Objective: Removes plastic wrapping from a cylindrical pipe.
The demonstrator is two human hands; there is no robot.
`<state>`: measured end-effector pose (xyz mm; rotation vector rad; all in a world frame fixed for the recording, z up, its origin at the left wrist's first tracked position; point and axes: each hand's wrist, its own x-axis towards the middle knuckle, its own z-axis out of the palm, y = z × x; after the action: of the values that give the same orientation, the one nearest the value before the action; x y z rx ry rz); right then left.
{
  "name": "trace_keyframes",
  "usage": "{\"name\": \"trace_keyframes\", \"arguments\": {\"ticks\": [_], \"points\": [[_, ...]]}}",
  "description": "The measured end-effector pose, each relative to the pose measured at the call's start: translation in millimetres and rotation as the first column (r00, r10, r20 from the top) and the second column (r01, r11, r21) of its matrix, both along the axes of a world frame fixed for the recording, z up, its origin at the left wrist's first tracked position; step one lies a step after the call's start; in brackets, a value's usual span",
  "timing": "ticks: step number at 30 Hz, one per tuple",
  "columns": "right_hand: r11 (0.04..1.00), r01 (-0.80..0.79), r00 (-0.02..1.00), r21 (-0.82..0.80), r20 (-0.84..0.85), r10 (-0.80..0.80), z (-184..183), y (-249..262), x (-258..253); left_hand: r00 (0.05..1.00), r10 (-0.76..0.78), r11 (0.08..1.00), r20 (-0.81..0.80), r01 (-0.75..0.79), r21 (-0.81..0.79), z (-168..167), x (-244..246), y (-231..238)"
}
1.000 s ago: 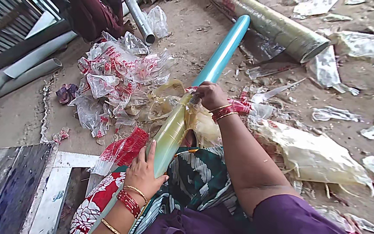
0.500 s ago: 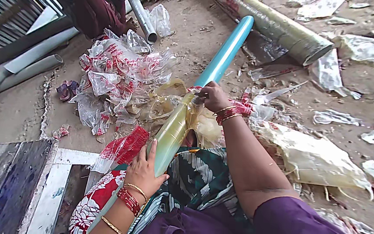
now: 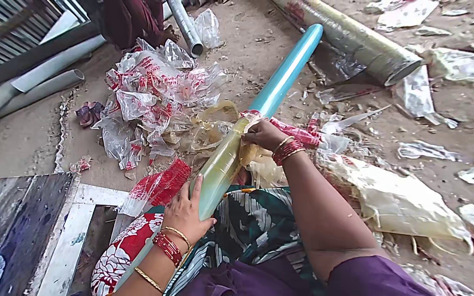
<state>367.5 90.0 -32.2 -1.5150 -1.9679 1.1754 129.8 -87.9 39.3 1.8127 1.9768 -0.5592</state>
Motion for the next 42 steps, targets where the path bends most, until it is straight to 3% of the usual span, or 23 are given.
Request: {"name": "trace_keyframes", "arguments": {"ticks": [3,6,10,14,19,22,27,31,35,37,42], "points": [[0.993,0.113,0.973,-0.042,-0.197,-0.119,-5.7,-15.3,4.3,1.000,0.018,1.000,-0.003,-0.018,-0.012,-0.1,0.4,0.9],[0.960,0.256,0.915,-0.113,-0.293,-0.278,-3.6,-35.8,6.1,0.999,0.036,0.999,0.033,-0.036,-0.013,1.1,-3.1,4.9],[0.908,0.395,0.822,-0.138,-0.388,-0.416,-5.6,-73.1,7.0,0.970,0.108,0.994,0.217,-0.097,-0.060,3.0,-26.1,23.6],[0.911,0.411,0.882,-0.031,-0.238,-0.406,4.7,-108.4,0.5,0.884,0.176,0.984,0.433,-0.143,-0.107,-2.0,-49.3,37.1],[0.906,0.424,0.831,-0.019,-0.390,-0.397,17.8,-153.6,-3.5,0.734,0.298,0.952,0.611,-0.186,-0.241,-9.2,-79.3,52.6],[0.879,0.476,0.837,0.041,-0.327,-0.438,22.0,-173.0,6.3,0.668,0.329,0.941,0.667,-0.177,-0.288,-8.8,-84.3,55.9],[0.857,0.512,0.823,0.055,-0.316,-0.472,40.1,-187.4,14.9,0.694,0.298,0.951,0.655,-0.156,-0.267,-6.6,-78.7,53.0],[0.850,0.479,0.869,0.219,-0.258,-0.423,49.5,-226.0,6.3,0.637,0.287,0.954,0.716,-0.121,-0.275,-10.1,-86.4,53.3],[0.783,0.537,0.839,0.314,-0.293,-0.458,69.3,-278.1,11.9,0.571,0.270,0.957,0.775,-0.073,-0.280,-20.5,-96.6,58.3],[0.792,0.526,0.845,0.312,-0.297,-0.444,78.3,-298.5,19.8,0.560,0.252,0.961,0.789,-0.050,-0.271,-20.7,-96.3,61.4],[0.785,0.591,0.788,0.187,-0.342,-0.511,85.8,-312.1,26.3,0.642,0.110,0.984,0.759,0.038,-0.174,-21.2,-87.0,54.6]]}}
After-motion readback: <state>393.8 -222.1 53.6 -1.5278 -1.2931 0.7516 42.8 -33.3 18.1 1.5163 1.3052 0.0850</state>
